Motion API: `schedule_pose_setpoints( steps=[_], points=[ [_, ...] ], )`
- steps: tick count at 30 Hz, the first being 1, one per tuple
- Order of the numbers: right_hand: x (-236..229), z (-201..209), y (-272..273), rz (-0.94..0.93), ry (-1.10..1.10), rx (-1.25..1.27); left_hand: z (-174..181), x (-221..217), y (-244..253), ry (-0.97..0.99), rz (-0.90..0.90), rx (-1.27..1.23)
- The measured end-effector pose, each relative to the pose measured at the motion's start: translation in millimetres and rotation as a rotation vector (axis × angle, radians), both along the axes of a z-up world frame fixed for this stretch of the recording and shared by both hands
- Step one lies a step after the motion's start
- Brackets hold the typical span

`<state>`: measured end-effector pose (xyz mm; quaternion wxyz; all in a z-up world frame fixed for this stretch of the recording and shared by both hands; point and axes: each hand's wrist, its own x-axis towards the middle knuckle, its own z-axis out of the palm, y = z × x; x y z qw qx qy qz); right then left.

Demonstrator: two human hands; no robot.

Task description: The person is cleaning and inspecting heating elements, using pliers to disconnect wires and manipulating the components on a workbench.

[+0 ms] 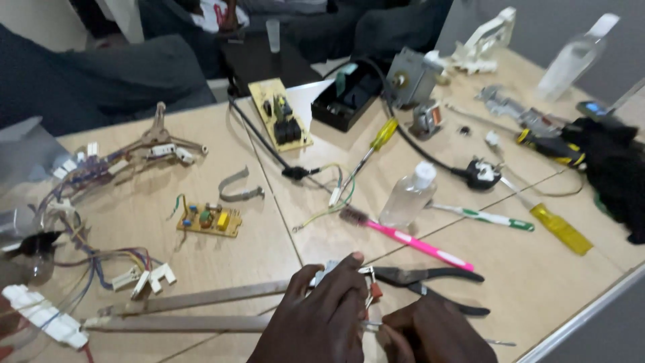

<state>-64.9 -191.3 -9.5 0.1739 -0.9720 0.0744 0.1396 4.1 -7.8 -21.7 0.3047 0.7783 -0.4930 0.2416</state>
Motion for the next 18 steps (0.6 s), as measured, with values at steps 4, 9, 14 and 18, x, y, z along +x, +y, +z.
schedule_pose_setpoints(
  steps=[4,9,14,18],
  points=[
    [-19.5,0.4,21.1,-0.31,-0.689,0.15,-1.6,-1.9,-5.3,-0.025,0.088,-0.006],
    [-15.9,6.2,18.1,-0.425,-0.36,0.108,-8.9,-0.5,-2.7,0.008,0.053,0.026],
    [16.3,8.8,-7.0,-0.048,0.234,0.087,-8.0,-1.4,0.3,0.041,0.024,0.045],
    [-20.5,-0.5,33.0,-0.044,-1.078,-0.087,4.9,2.9,2.0,0.063,-0.031,0.087]
  ],
)
